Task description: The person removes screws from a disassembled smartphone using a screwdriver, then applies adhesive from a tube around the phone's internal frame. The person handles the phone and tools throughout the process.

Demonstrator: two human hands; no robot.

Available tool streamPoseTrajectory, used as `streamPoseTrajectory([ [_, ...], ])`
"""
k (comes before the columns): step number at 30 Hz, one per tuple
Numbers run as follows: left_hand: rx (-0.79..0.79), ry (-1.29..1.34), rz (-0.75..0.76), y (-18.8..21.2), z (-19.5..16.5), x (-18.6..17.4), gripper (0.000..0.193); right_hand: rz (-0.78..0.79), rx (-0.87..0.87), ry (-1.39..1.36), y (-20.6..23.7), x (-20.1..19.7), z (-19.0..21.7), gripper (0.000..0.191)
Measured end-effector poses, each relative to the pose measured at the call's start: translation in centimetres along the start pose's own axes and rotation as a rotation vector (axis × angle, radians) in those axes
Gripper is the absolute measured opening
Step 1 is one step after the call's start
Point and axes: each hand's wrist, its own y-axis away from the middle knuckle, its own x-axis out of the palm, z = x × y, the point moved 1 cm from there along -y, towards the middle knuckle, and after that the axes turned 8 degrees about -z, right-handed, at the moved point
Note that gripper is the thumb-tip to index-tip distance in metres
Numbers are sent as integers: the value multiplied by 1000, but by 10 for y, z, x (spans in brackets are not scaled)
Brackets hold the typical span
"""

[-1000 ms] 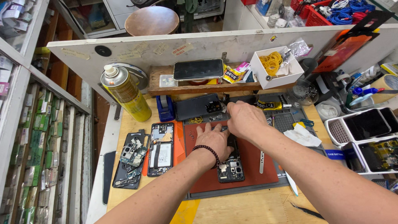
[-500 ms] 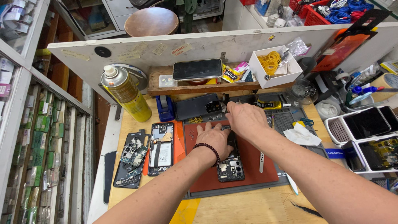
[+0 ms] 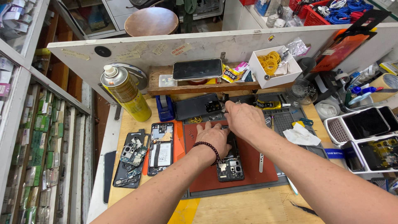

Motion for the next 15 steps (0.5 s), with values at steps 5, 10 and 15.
streamPoseTrajectory([
  [5, 1, -27, 11, -2, -1, 0, 58, -17, 24, -114, -1, -4, -2, 26],
  [10, -5, -37, 24, -2, 0, 1, 55, -45, 30, -124, 2, 0, -1, 21],
  [15, -2, -26, 28, -3, 1, 2, 53, -81, -56, -109, 1, 5, 0, 24],
])
